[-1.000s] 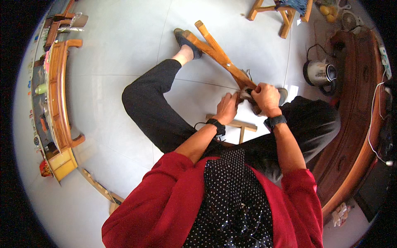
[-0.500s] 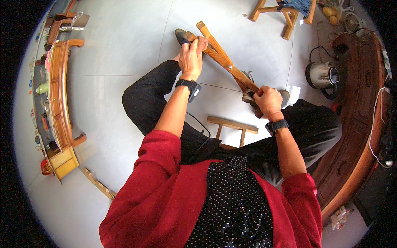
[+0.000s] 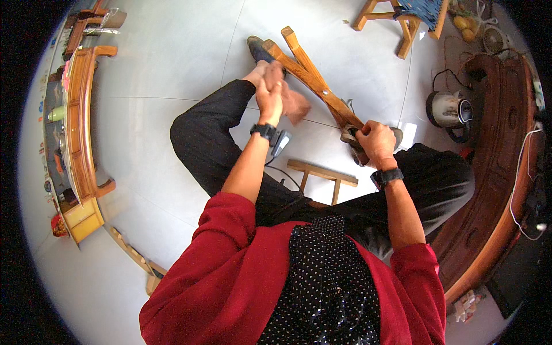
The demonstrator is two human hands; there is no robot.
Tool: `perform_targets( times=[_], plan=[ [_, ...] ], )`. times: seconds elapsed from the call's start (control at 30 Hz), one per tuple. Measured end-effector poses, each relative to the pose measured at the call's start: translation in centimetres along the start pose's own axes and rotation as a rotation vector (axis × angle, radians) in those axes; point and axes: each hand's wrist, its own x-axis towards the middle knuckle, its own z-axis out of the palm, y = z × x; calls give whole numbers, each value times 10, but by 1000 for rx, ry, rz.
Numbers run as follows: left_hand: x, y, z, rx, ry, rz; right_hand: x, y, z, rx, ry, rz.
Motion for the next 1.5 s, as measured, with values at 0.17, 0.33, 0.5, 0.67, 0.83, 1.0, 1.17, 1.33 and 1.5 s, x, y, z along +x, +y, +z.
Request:
perform_targets(
  times=[0.17,0.33,0.5,0.67,0.83,1.0,1.17,1.33,1.5],
  plan=[
    [49,20,30,-387,-49,-409,2,2,-4,-21,-16,-24],
    [-8,8,43,-307,-261,-404,7,5,-10,-12,-22,-44],
    [-80,-16,41,-375,-585,-424,8,8,-9,-16,-8,-54],
    [-18,-24,23,-353,-222,-531,9,8,-8,-11,-26,-20],
    [72,-11,16,-444,40,-507,9,9,-9,-5,-27,-22],
    [70,4,36,-448,-71,-611,10,9,-9,3,-16,-32],
    [24,22,44,-591,-221,-771,9,10,-7,-22,16,-55],
    [-18,17,55,-602,-352,-620,11,11,-6,-8,3,-27],
    [-44,13,68,-443,-407,-521,10,9,-7,-15,-6,-27]
  ],
)
